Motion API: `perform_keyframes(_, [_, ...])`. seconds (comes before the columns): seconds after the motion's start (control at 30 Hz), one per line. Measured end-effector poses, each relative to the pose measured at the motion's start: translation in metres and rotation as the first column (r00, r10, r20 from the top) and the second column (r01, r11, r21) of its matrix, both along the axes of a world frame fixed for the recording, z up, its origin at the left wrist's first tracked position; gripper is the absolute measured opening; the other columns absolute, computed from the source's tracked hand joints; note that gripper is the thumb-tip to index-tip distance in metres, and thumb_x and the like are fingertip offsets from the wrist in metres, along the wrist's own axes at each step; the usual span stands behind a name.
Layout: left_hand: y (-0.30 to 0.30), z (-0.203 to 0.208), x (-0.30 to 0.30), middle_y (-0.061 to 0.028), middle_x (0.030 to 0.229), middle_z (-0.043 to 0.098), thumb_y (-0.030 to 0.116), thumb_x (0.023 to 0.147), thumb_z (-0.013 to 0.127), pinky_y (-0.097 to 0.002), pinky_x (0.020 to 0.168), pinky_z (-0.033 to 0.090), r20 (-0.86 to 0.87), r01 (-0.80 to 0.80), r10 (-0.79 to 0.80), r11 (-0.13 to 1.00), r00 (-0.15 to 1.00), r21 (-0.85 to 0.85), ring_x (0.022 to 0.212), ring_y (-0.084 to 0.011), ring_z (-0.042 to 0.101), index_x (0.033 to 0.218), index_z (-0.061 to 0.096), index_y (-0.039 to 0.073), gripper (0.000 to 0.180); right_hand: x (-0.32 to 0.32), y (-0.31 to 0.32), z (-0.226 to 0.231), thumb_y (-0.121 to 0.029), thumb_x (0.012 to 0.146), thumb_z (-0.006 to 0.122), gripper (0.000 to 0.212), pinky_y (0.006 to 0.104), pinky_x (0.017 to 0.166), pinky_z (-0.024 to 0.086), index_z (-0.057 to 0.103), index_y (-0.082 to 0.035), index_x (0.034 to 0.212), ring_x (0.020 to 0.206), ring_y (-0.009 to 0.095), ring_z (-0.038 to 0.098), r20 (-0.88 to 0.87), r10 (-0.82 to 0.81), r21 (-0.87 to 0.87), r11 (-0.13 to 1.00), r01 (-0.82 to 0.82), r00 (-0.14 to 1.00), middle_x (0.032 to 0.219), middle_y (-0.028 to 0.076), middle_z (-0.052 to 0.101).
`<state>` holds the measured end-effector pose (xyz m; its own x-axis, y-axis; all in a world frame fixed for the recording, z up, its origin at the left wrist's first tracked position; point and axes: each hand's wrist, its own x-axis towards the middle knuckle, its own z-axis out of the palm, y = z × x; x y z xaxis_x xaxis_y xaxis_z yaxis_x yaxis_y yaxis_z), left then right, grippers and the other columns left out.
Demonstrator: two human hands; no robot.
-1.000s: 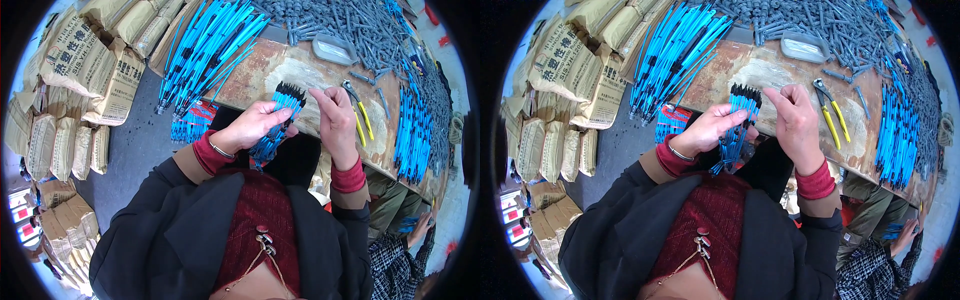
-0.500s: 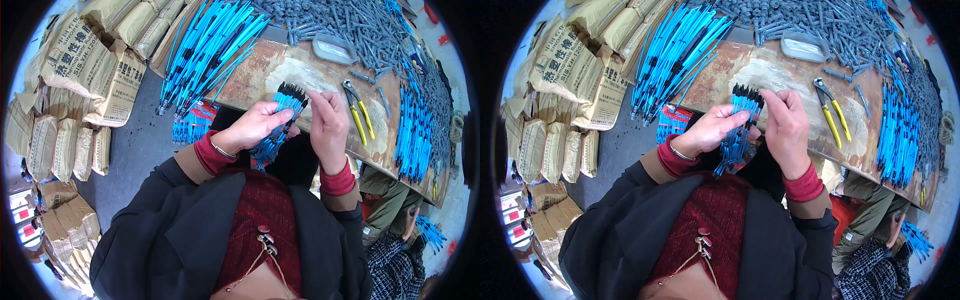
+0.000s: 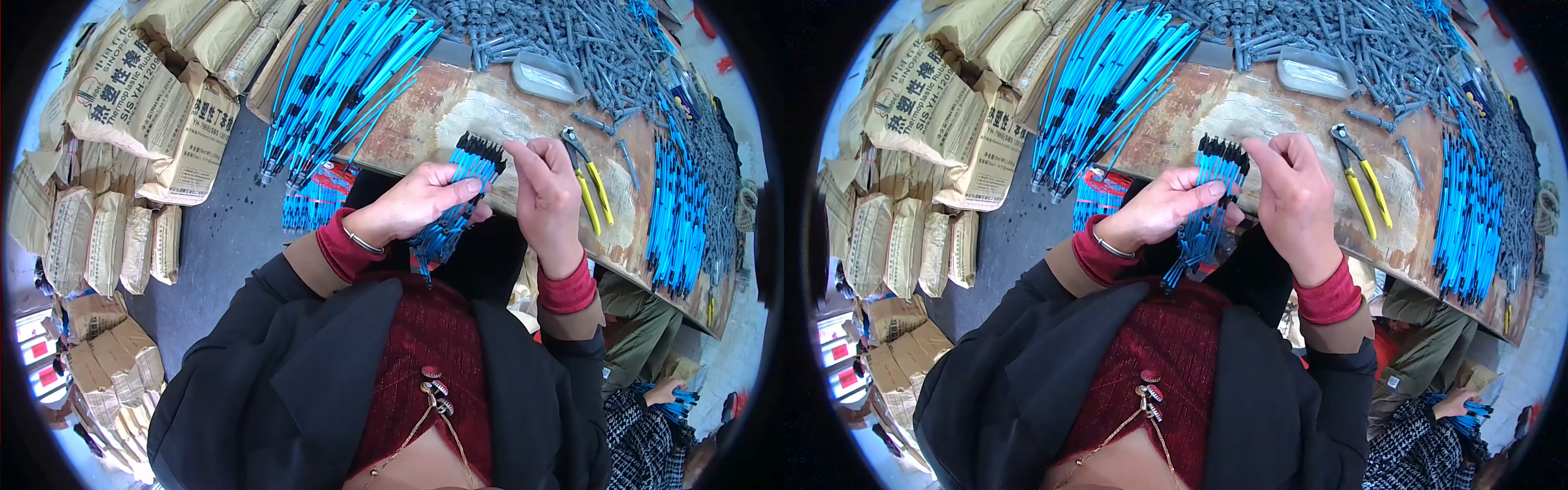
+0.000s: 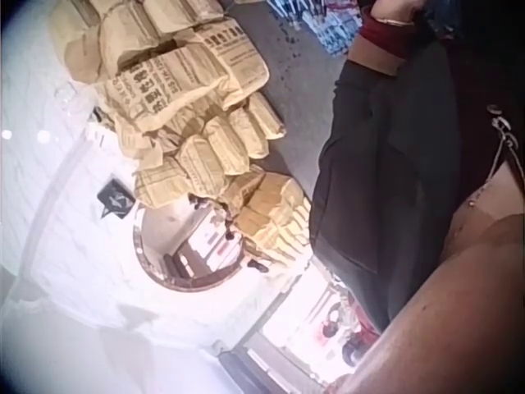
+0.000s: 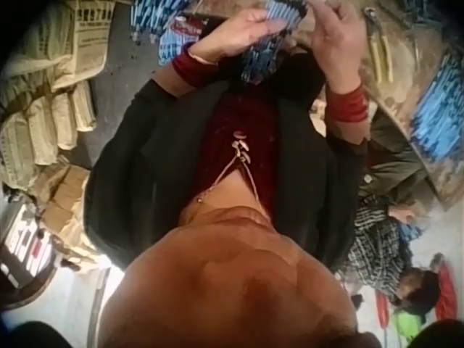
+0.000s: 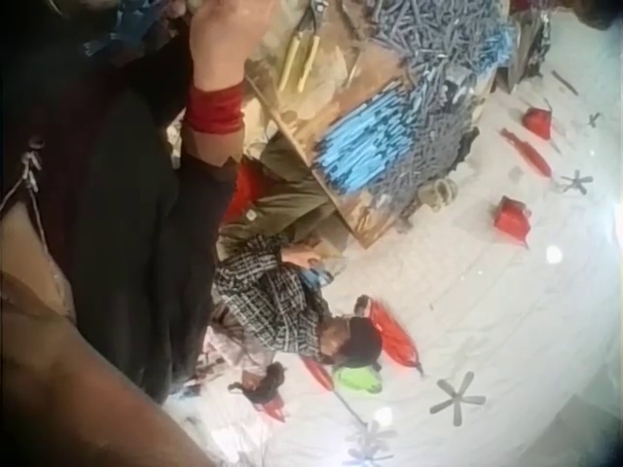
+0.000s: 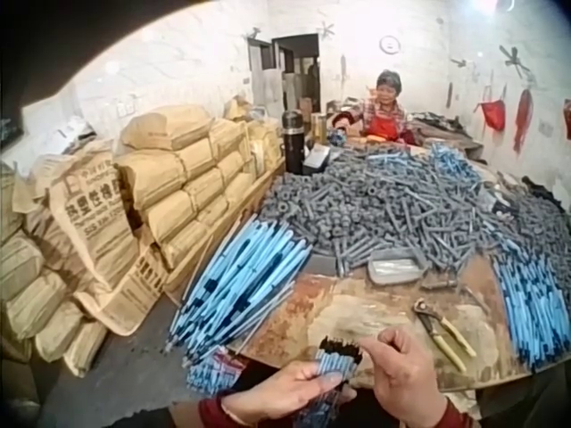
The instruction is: The person assembles blue plastic rods into black connector strips, using pliers to secure or trim them.
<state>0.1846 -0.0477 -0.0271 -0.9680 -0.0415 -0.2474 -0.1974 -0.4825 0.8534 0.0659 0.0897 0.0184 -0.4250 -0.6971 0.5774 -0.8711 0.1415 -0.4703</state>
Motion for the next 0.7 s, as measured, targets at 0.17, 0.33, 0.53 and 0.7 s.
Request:
perform_keyframes(0.17, [-0.003, 0.0, 0.001, -0.0092, 0.088, 0.065, 0.034, 0.094, 0.049, -0.0278, 0.072, 0.051, 0.023, 0.011, -0.013, 0.993, 1.0, 0.118, 0.079, -0.015, 0.063, 0.108, 0.057, 0.002, 0.036, -0.006, -0.004, -0.008, 0.01, 0.074, 0.055, 0.028, 0.0293, 0.061, 0.043, 0.065, -0.003, 0.097, 0.069, 0.022, 0.054, 0.206, 0.075, -0.097, 0.994, -0.056, 0.976, 0.077, 0.01, 0.052])
perform_keyframes(0.33, [-0.005, 0.002, 0.002, -0.0105, 0.088, 0.065, 0.036, 0.094, 0.047, -0.0289, 0.074, 0.051, 0.022, 0.024, -0.027, 0.995, 0.999, 0.101, 0.08, -0.0165, 0.064, 0.109, 0.057, 0.001, 0.039, -0.011, -0.002, -0.006, 0.009, 0.076, 0.055, 0.028, 0.0283, 0.062, 0.043, 0.065, -0.003, 0.098, 0.07, 0.022, 0.054, 0.269, 0.15, -0.088, 0.988, -0.13, 0.951, 0.078, 0.01, 0.054])
perform_keyframes(0.53, [-0.007, 0.004, 0.003, -0.0122, 0.09, 0.065, 0.036, 0.094, 0.046, -0.03, 0.076, 0.051, 0.02, 0.048, -0.05, 0.995, 0.999, 0.086, 0.083, -0.0183, 0.064, 0.11, 0.056, 0.001, 0.039, -0.015, 0.001, -0.004, 0.011, 0.079, 0.052, 0.028, 0.024, 0.068, 0.041, 0.064, -0.001, 0.102, 0.076, 0.016, 0.052, 0.272, 0.189, -0.037, 0.982, -0.186, 0.943, 0.081, 0.006, 0.053])
perform_keyframes(0.7, [-0.01, 0.006, 0.003, -0.0132, 0.091, 0.065, 0.034, 0.094, 0.047, -0.0306, 0.077, 0.051, 0.019, 0.098, -0.1, 0.992, 0.995, 0.075, 0.084, -0.0191, 0.064, 0.11, 0.056, 0.0, 0.039, -0.017, 0.001, -0.004, 0.012, 0.078, 0.053, 0.029, 0.0242, 0.068, 0.041, 0.065, -0.001, 0.101, 0.076, 0.016, 0.052, 0.227, 0.216, -0.051, 0.976, -0.21, 0.95, 0.081, 0.006, 0.052])
